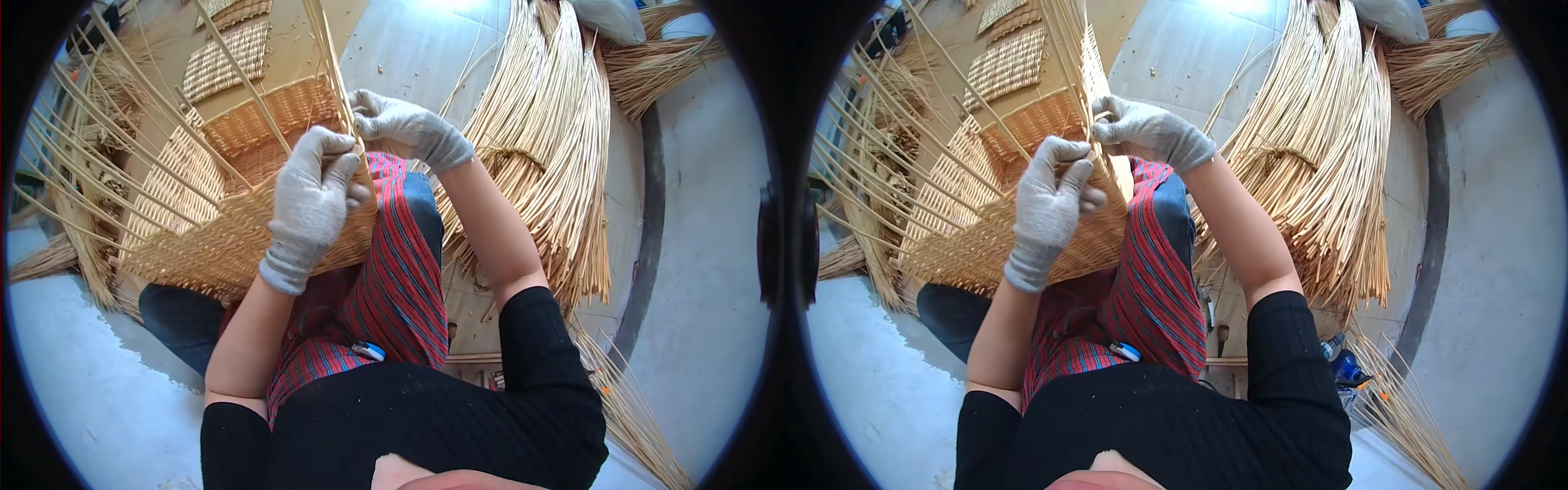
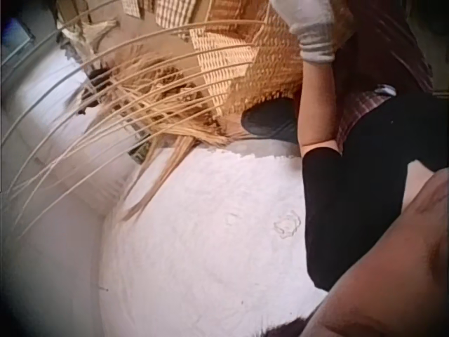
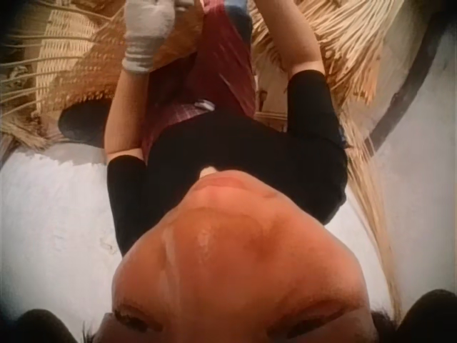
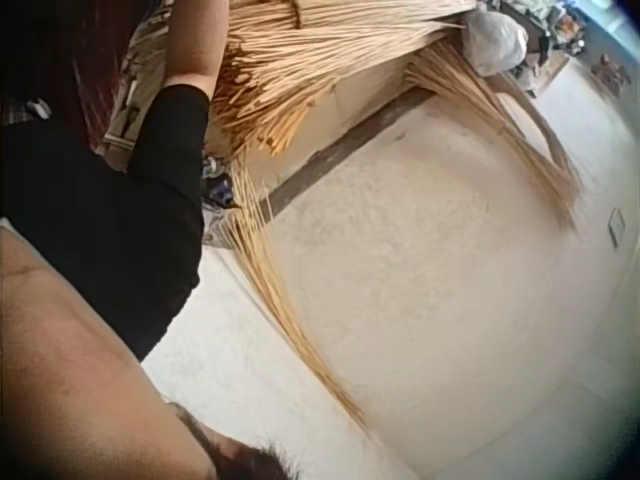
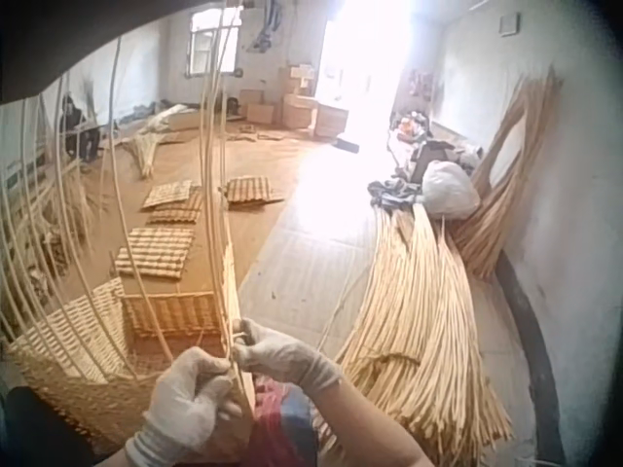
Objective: Weaving a wicker basket, checking dimensions with a tape measure, and trimming materials.
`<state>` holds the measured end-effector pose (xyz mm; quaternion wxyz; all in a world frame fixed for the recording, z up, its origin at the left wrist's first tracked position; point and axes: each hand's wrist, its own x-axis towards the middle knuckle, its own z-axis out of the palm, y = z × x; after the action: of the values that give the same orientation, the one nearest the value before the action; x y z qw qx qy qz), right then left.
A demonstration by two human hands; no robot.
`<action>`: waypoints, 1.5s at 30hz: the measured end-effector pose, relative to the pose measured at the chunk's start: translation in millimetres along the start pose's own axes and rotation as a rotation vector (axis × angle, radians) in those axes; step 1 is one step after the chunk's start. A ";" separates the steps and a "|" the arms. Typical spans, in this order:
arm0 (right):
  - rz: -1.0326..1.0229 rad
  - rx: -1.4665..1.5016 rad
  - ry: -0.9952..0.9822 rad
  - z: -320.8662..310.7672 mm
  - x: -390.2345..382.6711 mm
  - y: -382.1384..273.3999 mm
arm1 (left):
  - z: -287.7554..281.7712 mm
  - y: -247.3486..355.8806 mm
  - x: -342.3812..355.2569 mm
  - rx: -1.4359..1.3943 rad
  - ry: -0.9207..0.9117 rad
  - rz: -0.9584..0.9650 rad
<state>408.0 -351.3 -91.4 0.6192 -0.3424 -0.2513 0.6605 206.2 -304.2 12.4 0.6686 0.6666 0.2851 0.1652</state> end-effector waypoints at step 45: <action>0.528 -0.127 0.318 220.3 -3.1 247.9 | -408.8 -27.6 -7.6 0.114 0.087 0.039</action>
<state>79.7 -360.5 -137.6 0.4352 -0.5329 -0.0944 0.7195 -50.0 15.5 7.4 0.6131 0.7013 0.3099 0.1903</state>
